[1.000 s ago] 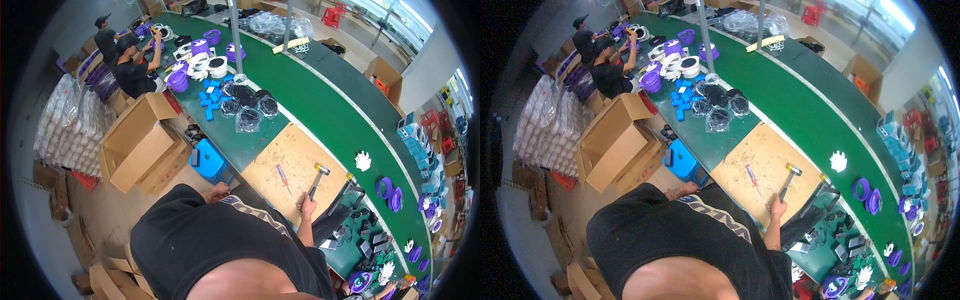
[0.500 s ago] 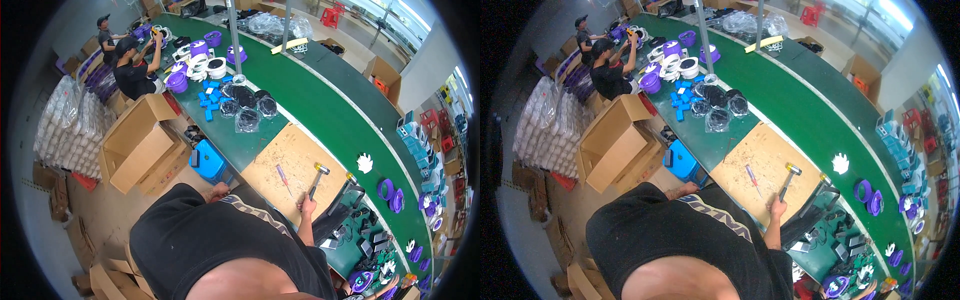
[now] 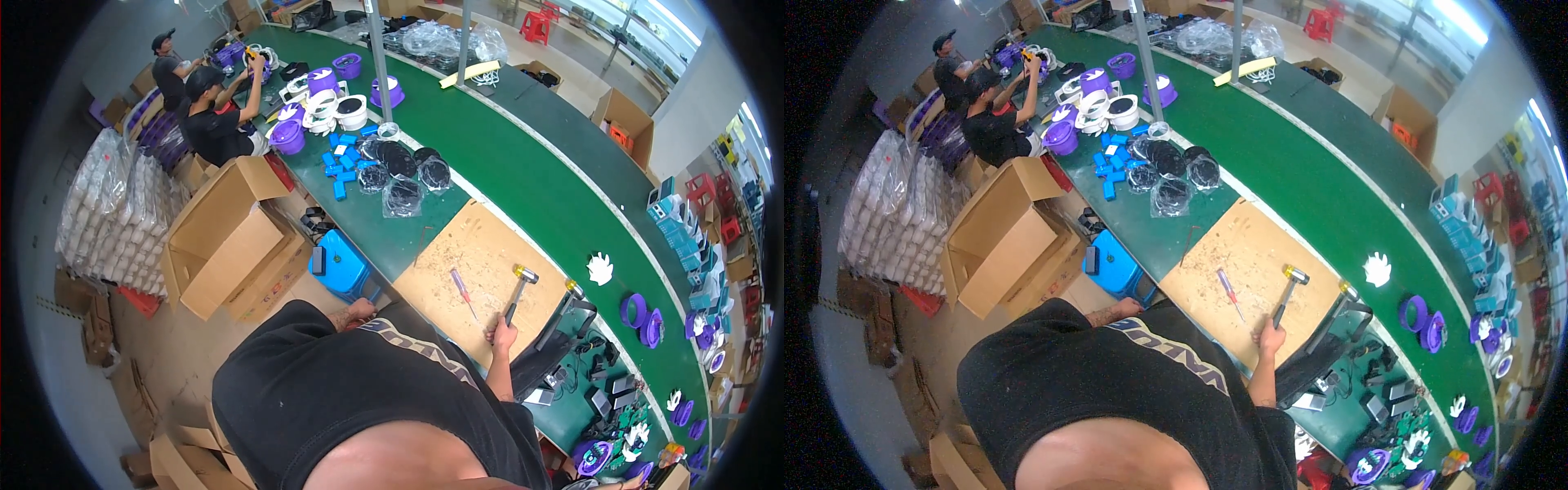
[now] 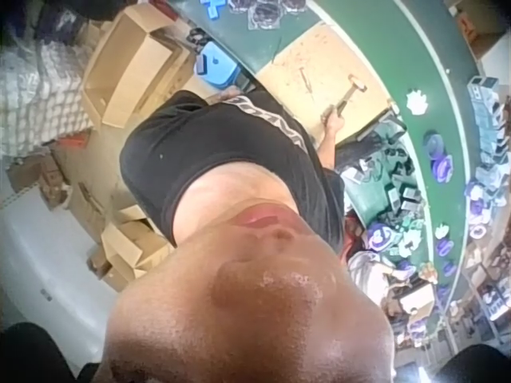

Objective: The person assembles small white plastic fans into purple plastic housings using a hammer and a screwdriver.

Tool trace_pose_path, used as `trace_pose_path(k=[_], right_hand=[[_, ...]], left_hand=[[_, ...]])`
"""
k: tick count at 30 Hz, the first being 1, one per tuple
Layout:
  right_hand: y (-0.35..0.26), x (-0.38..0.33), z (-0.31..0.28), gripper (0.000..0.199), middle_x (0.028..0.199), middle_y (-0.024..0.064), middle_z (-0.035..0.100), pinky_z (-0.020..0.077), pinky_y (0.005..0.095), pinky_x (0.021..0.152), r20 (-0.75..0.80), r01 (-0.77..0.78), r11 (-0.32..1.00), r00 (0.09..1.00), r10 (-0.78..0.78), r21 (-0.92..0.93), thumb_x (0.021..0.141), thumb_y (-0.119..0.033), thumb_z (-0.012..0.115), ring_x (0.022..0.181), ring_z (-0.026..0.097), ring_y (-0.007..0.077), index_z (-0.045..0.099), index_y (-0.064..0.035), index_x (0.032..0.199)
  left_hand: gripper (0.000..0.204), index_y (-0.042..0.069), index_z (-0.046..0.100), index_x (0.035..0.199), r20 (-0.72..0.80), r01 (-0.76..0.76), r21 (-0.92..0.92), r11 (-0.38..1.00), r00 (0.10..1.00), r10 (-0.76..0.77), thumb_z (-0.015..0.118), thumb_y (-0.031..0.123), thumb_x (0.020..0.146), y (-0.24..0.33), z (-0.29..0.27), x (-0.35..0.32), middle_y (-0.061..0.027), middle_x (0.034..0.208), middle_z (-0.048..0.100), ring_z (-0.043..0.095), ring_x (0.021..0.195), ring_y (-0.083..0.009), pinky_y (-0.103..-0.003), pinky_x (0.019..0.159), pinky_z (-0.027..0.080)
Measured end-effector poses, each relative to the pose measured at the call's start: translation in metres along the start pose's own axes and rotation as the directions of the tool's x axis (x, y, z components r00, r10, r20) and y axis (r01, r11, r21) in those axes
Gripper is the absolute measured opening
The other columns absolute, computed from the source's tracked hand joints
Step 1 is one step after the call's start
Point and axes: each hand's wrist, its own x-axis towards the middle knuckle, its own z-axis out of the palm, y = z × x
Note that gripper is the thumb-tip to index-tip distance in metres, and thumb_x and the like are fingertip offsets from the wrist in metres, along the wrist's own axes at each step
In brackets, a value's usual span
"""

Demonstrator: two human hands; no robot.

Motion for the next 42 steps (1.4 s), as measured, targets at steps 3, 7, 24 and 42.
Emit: trace_pose_path(k=[3,7,24,42], right_hand=[[-0.001,-0.001,-0.001,0.036,0.053,0.0101,0.055,0.0413,0.0309,0.033,0.001,0.005,1.000,1.000,-0.005,-0.010,0.086,-0.031,0.061,0.036,0.052,0.0182,0.055,0.0011,0.072],[-0.008,-0.007,0.000,0.037,0.052,0.0097,0.054,0.0416,0.0309,0.033,-0.013,0.014,0.999,1.000,-0.014,-0.045,0.086,-0.031,0.062,0.035,0.051,0.0181,0.055,0.0012,0.071],[0.002,0.002,0.000,0.035,0.053,0.0105,0.056,0.0404,0.0313,0.033,0.004,0.010,1.000,1.000,-0.010,0.000,0.087,-0.031,0.061,0.037,0.052,0.0177,0.054,-0.0004,0.072],[-0.003,-0.001,0.002,0.034,0.053,0.0102,0.054,0.0403,0.0313,0.033,0.013,-0.005,1.000,1.000,0.005,0.010,0.087,-0.029,0.061,0.035,0.050,0.0184,0.053,-0.0013,0.071]], left_hand=[[0.023,-0.005,0.067,0.092,-0.001,0.008,0.032,0.999,1.000,-0.008,0.062,0.017,0.085,-0.001,0.000,0.001,-0.0164,0.079,0.068,0.065,0.059,-0.0245,-0.036,0.049,0.053],[0.024,-0.004,0.068,0.092,-0.006,-0.010,0.044,0.999,1.000,0.010,0.063,0.019,0.085,-0.008,0.000,0.005,-0.0161,0.080,0.068,0.064,0.058,-0.0237,-0.036,0.048,0.052],[0.025,-0.007,0.066,0.095,0.003,0.005,-0.012,1.000,1.000,-0.005,0.062,0.017,0.086,-0.003,0.001,-0.002,-0.0193,0.085,0.069,0.068,0.064,-0.0287,-0.039,0.055,0.057],[0.027,-0.003,0.067,0.098,-0.014,-0.005,0.021,1.000,1.000,0.006,0.061,0.019,0.086,-0.003,-0.001,-0.004,-0.0158,0.085,0.070,0.067,0.068,-0.0249,-0.037,0.056,0.056]])
